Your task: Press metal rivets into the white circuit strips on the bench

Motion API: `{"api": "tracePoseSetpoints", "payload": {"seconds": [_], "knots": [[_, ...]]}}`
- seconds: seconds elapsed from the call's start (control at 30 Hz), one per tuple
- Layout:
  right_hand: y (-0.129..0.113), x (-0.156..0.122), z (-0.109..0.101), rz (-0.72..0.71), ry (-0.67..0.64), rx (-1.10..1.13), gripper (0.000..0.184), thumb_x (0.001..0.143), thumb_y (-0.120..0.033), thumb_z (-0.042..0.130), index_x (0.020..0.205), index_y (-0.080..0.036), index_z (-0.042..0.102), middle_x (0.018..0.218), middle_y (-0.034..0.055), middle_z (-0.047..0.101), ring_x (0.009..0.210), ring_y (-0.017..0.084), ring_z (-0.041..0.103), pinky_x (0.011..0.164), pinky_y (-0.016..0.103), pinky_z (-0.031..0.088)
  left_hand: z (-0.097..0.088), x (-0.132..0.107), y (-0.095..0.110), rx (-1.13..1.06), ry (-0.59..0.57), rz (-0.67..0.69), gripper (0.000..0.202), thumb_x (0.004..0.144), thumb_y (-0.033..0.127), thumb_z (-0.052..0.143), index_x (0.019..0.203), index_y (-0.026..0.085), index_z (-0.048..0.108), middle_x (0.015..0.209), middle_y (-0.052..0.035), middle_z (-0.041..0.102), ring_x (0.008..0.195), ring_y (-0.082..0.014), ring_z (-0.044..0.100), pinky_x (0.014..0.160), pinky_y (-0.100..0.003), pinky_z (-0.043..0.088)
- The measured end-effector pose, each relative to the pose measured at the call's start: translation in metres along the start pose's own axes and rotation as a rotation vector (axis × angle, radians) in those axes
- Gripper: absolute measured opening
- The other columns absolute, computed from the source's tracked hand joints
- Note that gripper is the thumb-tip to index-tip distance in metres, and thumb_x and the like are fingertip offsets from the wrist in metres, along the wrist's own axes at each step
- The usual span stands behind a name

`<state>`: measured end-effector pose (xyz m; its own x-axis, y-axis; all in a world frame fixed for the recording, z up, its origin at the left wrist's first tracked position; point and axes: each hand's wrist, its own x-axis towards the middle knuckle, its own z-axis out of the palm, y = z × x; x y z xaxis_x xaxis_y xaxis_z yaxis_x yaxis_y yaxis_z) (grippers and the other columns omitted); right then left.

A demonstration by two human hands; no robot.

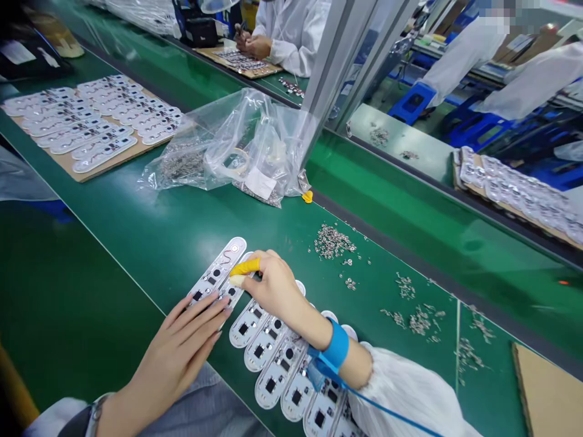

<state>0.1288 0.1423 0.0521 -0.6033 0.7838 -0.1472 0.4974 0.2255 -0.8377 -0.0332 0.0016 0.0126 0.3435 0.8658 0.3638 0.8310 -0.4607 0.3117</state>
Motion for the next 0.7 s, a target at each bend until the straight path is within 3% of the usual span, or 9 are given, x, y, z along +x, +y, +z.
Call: {"api": "tracePoseSetpoints", "payload": {"seconds": [0.3, 0.53, 0.7], "knots": [[0.004, 0.009, 0.004, 0.092, -0.068, -0.073, 0.006, 0.079, -0.018, 0.067, 0.074, -0.019, 0.07, 0.082, 0.0023, 0.067, 0.079, 0.018, 0.054, 0.075, 0.032, 0.041, 0.004, -0.002, 0.0, 0.018, -0.02, 0.003, 0.041, 0.091, 0.005, 0.042, 0.129, 0.013, 0.051, 0.134, -0.0033, 0.054, 0.133, -0.0184, 0.038, 0.116, -0.038, 0.014], [0.005, 0.015, -0.001, 0.128, -0.122, -0.092, 0.007, 0.076, -0.023, 0.066, 0.07, -0.02, 0.068, 0.073, -0.0004, 0.065, 0.063, 0.014, 0.056, 0.06, 0.026, 0.042, 0.004, -0.001, 0.0, 0.002, -0.012, 0.002, 0.04, 0.09, 0.004, 0.043, 0.128, 0.013, 0.052, 0.133, -0.0036, 0.055, 0.132, -0.0182, 0.039, 0.116, -0.037, 0.015], [0.001, 0.015, 0.0, 0.152, -0.108, -0.164, 0.008, 0.076, -0.025, 0.067, 0.069, -0.019, 0.068, 0.076, 0.0007, 0.066, 0.066, 0.015, 0.058, 0.058, 0.025, 0.041, 0.005, -0.002, -0.001, 0.002, -0.016, 0.008, 0.042, 0.09, 0.004, 0.043, 0.131, 0.014, 0.049, 0.134, -0.0034, 0.054, 0.134, -0.0189, 0.037, 0.115, -0.038, 0.016]]}}
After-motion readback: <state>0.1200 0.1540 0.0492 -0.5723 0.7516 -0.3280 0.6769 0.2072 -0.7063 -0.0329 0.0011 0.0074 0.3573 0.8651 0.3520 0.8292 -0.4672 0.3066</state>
